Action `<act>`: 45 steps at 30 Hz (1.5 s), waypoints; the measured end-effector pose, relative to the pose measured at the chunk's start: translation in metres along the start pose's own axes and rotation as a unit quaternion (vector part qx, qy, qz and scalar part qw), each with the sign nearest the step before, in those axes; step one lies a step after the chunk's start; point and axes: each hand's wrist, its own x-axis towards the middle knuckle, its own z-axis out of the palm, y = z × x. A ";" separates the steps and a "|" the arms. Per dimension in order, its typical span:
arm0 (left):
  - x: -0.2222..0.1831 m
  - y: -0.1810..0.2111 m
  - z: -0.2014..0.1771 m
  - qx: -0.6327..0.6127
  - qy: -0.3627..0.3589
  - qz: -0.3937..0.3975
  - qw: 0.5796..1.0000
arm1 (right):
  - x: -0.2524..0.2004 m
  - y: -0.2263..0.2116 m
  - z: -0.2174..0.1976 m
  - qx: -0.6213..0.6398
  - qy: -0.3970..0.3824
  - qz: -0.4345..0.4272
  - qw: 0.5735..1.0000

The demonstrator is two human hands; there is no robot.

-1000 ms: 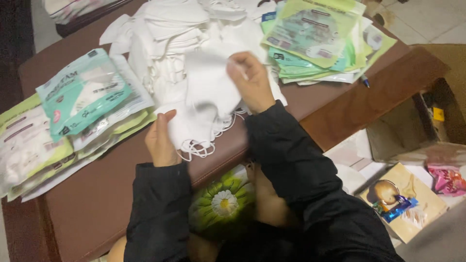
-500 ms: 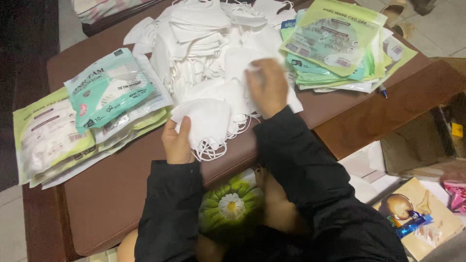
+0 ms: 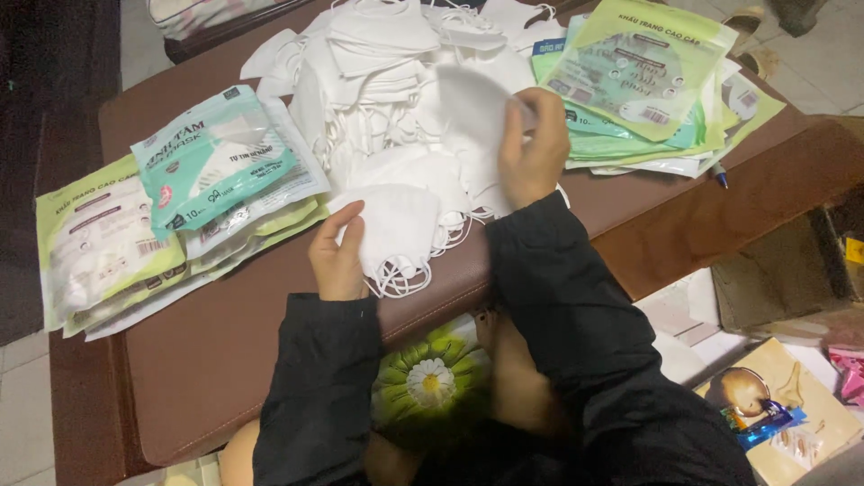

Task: Sorting and stacking white face masks on a low table.

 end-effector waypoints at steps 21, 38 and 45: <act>0.000 -0.002 0.003 -0.143 0.005 -0.036 0.989 | -0.056 -0.019 0.034 0.181 -0.285 0.111 0.935; -0.007 0.043 0.006 -0.359 0.044 -0.201 0.910 | -0.032 -0.028 0.017 -0.045 -0.385 0.170 0.906; -0.014 0.035 0.019 -0.195 0.098 -0.085 0.972 | -0.038 0.021 0.025 -0.005 -0.162 0.067 0.984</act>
